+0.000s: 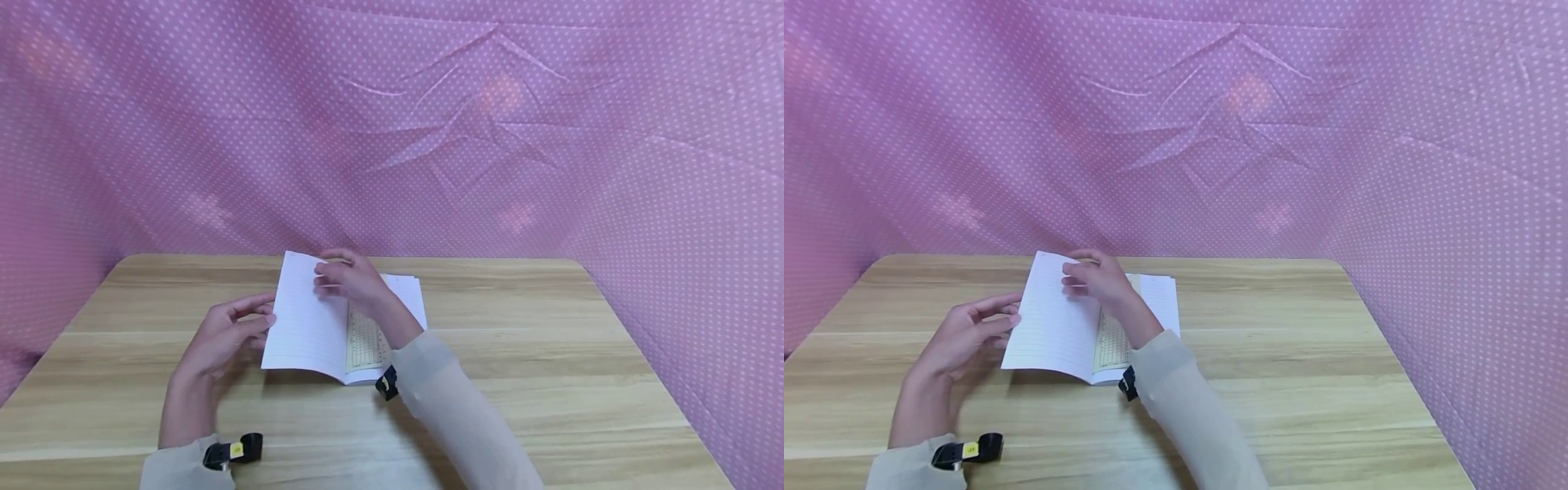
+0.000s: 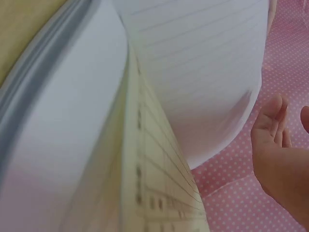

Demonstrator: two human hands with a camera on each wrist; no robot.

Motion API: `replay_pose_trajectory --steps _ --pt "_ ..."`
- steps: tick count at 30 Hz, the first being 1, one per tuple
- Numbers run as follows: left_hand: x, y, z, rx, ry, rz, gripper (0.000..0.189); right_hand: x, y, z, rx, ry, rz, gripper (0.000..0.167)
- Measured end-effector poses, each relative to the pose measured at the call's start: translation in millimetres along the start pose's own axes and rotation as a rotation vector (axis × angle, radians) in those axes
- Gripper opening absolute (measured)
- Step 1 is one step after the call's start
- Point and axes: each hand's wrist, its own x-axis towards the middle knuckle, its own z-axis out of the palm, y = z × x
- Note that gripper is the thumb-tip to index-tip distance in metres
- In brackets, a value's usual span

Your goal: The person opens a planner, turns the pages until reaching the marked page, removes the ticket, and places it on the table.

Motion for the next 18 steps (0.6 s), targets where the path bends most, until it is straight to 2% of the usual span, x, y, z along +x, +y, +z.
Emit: replay_pose_trajectory --steps 9,15,18 --pt "-0.5 -0.8 0.2 -0.005 -0.023 0.022 0.053 -6.3 -6 -13 -0.083 -0.036 -0.041 0.035" --pt "-1.2 -1.0 0.5 0.001 -0.029 0.018 0.052 -9.3 -6 -24 -0.089 -0.028 -0.029 0.039" --pt "-1.6 -1.1 -0.6 -0.001 -0.032 0.018 0.052 -11.1 -7 -29 -0.098 -0.014 -0.013 0.036"
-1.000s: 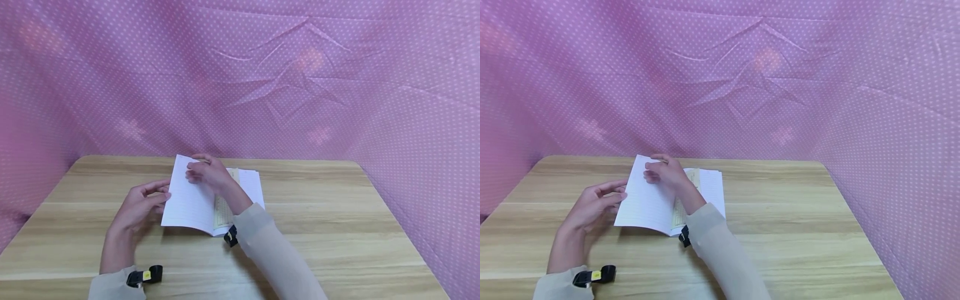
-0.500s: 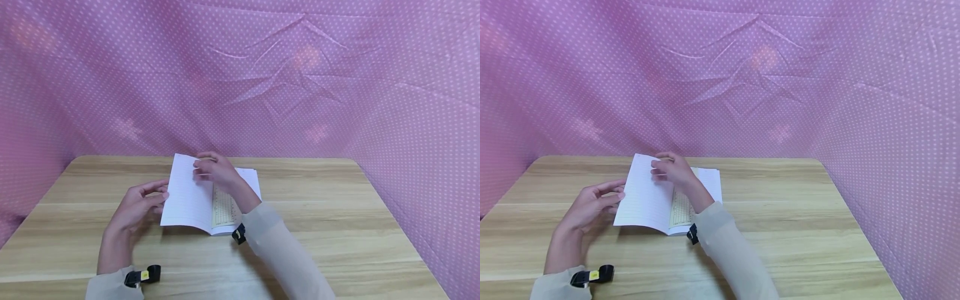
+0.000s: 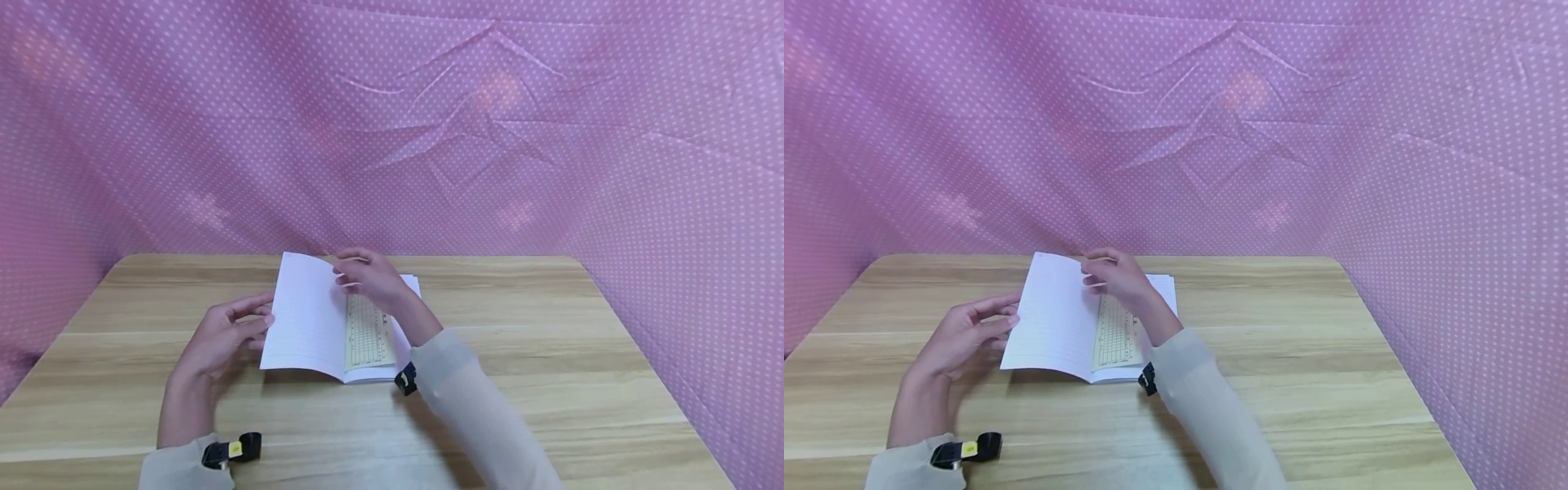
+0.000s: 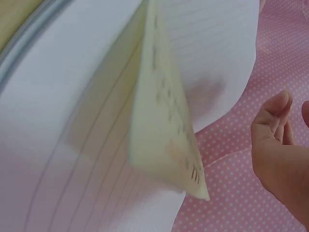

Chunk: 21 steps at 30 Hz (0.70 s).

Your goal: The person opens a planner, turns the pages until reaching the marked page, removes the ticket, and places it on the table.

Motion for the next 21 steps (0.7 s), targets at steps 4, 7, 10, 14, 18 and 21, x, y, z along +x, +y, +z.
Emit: replay_pose_trajectory --steps 4,7,10,14,18,21 --pt "0.3 -1.3 -0.4 -0.012 0.001 -0.008 0.052 -2.3 0 -8 0.014 0.016 0.015 0.029" --pt "1.1 -2.4 -0.4 -0.011 0.001 -0.012 0.053 -3.8 2 -14 0.018 0.029 0.03 0.027" --pt "1.6 -3.0 -0.8 0.001 0.004 -0.018 0.052 -5.5 4 -22 0.007 0.047 0.05 0.027" --pt "1.4 -2.0 -1.7 0.021 0.006 -0.019 0.051 -7.4 5 -31 0.007 0.061 0.061 0.03" --pt "1.4 -0.9 -2.4 0.022 0.005 -0.021 0.052 -9.5 5 -40 0.009 0.086 0.07 0.033" --pt "1.8 -1.3 -2.7 0.021 0.001 -0.021 0.052 -11.1 5 -47 0.015 0.108 0.081 0.036"
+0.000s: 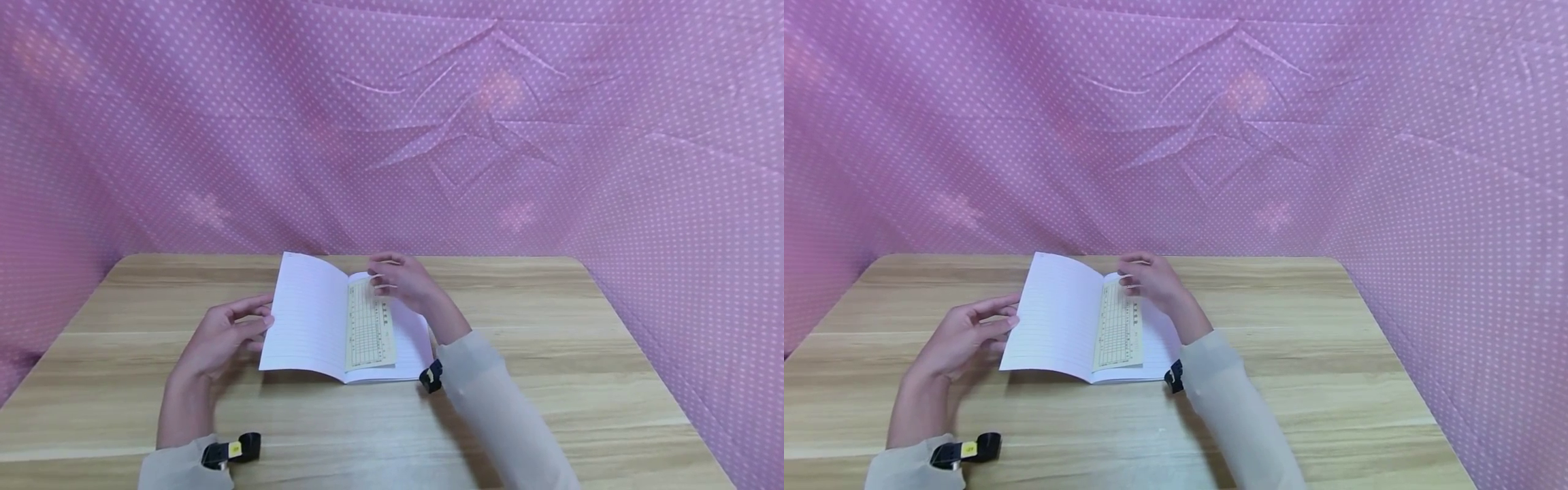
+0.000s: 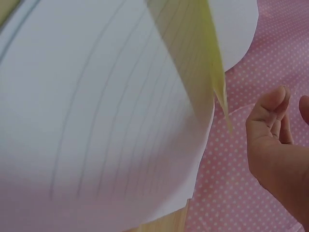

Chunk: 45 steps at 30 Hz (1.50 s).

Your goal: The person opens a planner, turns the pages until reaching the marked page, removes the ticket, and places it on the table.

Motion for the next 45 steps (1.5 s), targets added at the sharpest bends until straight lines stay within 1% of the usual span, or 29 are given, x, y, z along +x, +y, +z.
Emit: replay_pose_trajectory --steps 5,12,17,21,24,30,37,45 --pt "0.4 -1.2 0.1 0.006 0.001 0.006 0.052 -0.6 1 -9 0.002 0.015 0.012 0.04" --pt "0.5 -1.8 1.3 0.019 0.015 -0.005 0.051 0.9 6 -19 -0.022 0.033 0.025 0.044" --pt "0.2 -0.8 1.4 0.009 0.015 -0.007 0.052 2.3 9 -24 -0.005 0.059 0.03 0.043" --pt "0.1 -1.4 2.2 0.006 0.019 -0.009 0.051 3.1 12 -29 0.0 0.069 0.036 0.045" --pt "-0.5 -1.0 2.2 0.0 0.019 -0.011 0.052 3.1 14 -32 0.007 0.075 0.045 0.043" --pt "-0.9 0.0 0.9 -0.005 0.007 0.007 0.053 4.7 18 -36 0.002 0.086 0.06 0.036" --pt "0.5 1.0 1.9 -0.001 0.01 -0.01 0.053 4.7 22 -37 -0.033 0.07 0.055 0.037" --pt "-0.2 -0.5 1.3 -0.015 0.007 0.0 0.052 3.6 24 -35 -0.054 0.058 0.097 0.035"
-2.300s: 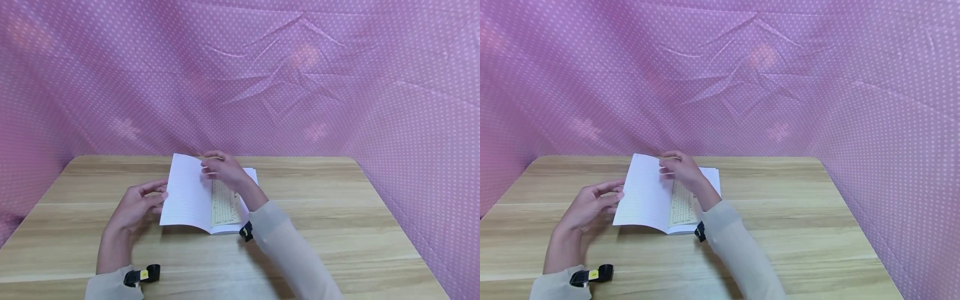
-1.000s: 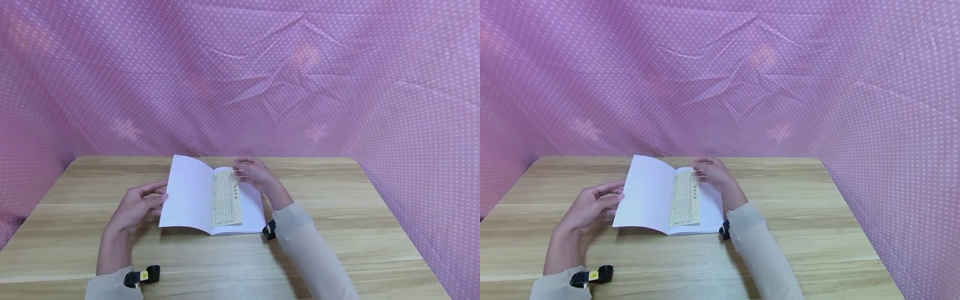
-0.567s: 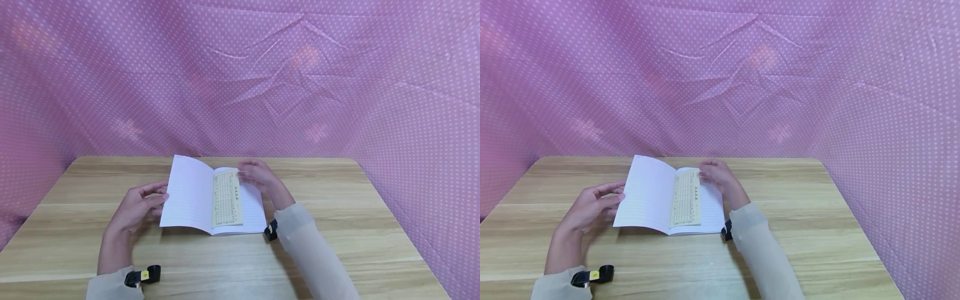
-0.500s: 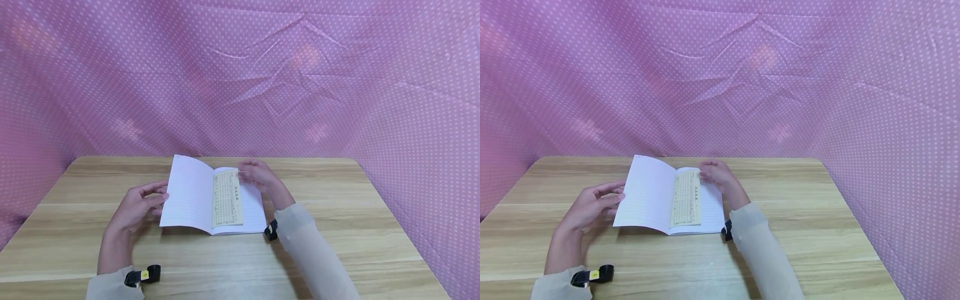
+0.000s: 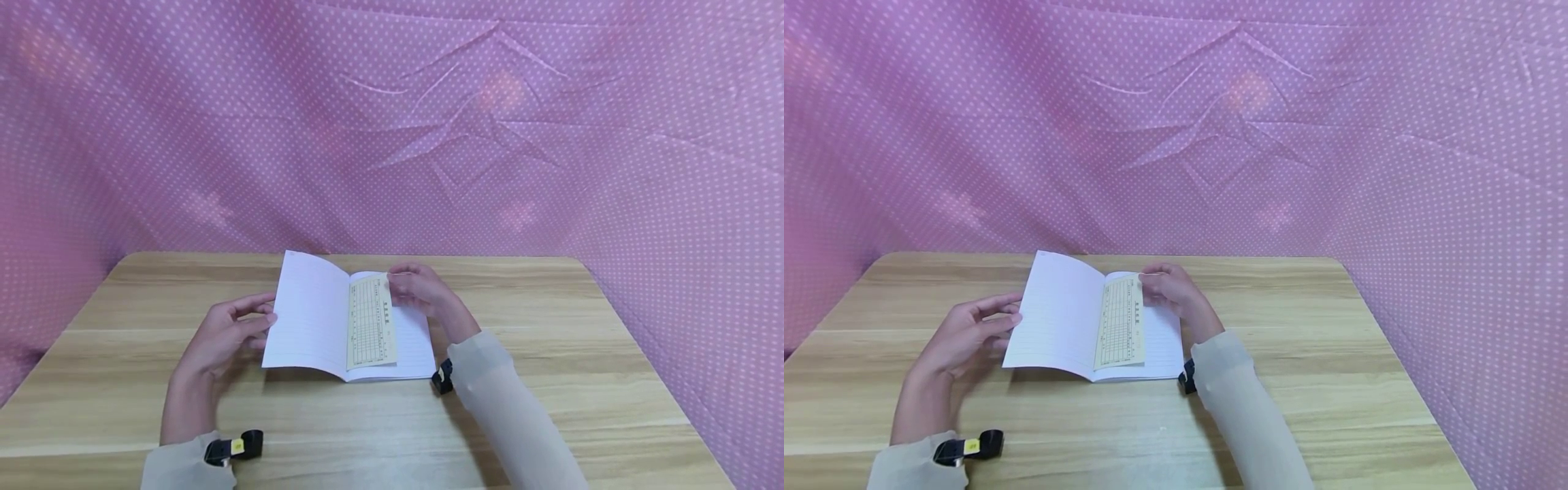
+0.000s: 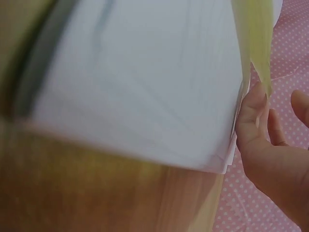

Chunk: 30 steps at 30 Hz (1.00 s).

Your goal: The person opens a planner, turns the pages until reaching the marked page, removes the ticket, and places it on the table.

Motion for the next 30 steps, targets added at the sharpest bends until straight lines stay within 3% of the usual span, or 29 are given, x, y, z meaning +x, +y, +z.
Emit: replay_pose_trajectory --steps 30 --pt "0.1 -2.1 -1.4 0.003 -0.002 0.007 0.054 -0.7 3.2 4.3 -0.096 -0.029 0.035 0.03"
